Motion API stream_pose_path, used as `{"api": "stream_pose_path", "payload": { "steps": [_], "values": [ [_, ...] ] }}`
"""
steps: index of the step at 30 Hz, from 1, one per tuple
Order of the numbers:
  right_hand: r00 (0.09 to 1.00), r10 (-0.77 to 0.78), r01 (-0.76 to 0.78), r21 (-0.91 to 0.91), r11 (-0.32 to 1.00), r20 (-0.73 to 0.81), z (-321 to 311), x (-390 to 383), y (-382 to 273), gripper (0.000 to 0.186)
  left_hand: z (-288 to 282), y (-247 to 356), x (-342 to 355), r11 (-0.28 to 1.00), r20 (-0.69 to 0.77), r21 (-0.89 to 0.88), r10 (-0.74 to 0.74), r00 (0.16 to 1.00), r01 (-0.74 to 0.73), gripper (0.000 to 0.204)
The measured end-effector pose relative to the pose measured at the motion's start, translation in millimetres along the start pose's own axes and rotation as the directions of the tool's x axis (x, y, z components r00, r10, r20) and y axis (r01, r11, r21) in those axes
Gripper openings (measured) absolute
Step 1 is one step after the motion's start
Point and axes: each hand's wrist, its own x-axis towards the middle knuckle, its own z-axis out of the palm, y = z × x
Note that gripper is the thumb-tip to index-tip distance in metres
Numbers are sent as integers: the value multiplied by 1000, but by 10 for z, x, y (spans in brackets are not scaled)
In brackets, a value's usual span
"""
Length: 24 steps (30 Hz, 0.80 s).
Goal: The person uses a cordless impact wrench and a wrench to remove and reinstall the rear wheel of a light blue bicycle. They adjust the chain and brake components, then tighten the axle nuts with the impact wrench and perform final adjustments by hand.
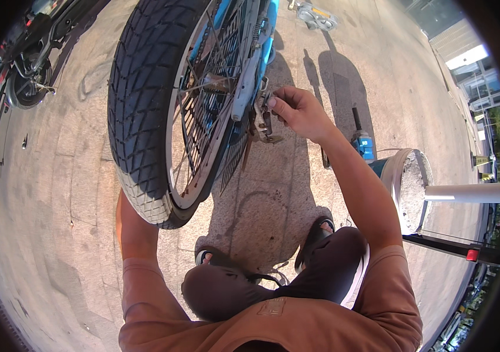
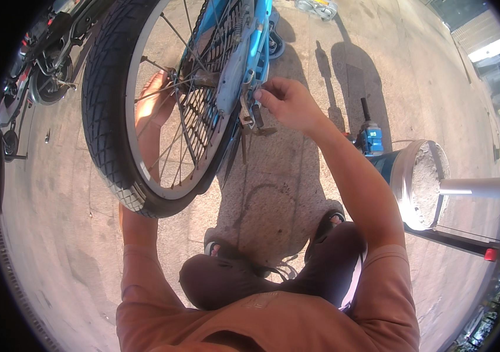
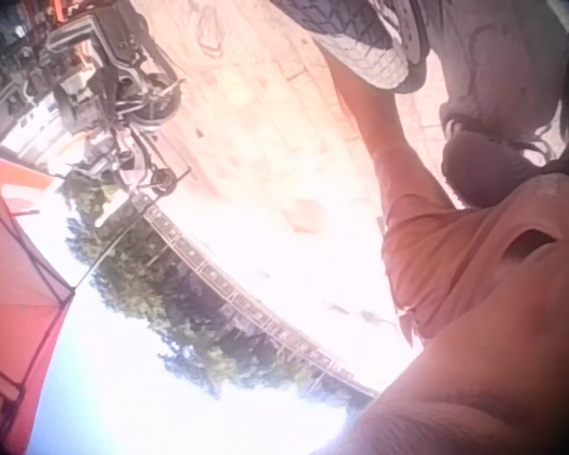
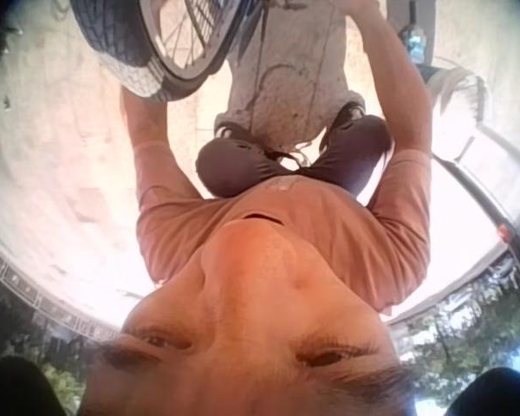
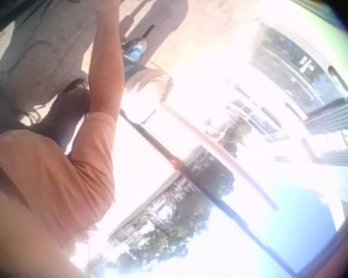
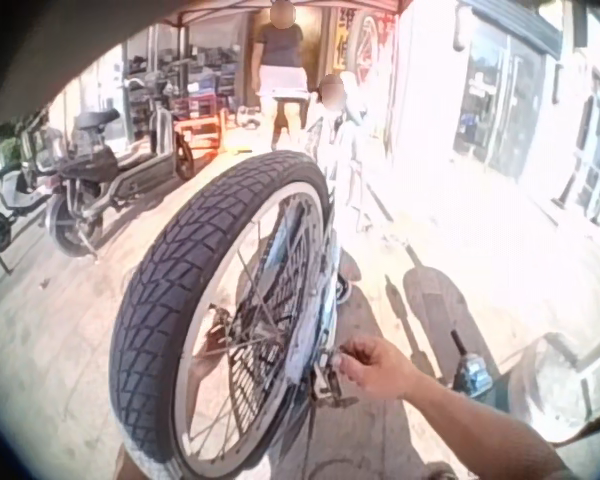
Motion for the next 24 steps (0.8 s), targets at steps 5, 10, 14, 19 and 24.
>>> {"api": "stream_pose_path", "payload": {
  "steps": [5,10,14,19,24],
  "values": [
    [998,16,-13,-57,998,55,-31,5,-2,25,101,49,9,992,-201,106,-53,978,75,35],
    [997,23,-15,-96,995,79,-36,23,-37,28,121,109,-25,980,-42,198,-6,999,14,43],
    [999,-42,42,-30,999,16,11,-93,126,33,-2,147,-23,929,-193,325,-120,974,179,39],
    [964,201,-194,-56,979,174,-364,-1189,927,40,-167,184,8,972,-63,183,-139,988,148,48],
    [653,681,-679,142,720,-331,-654,-2365,2046,62,-134,188,13,972,-279,182,-93,956,148,39]
  ]
}}
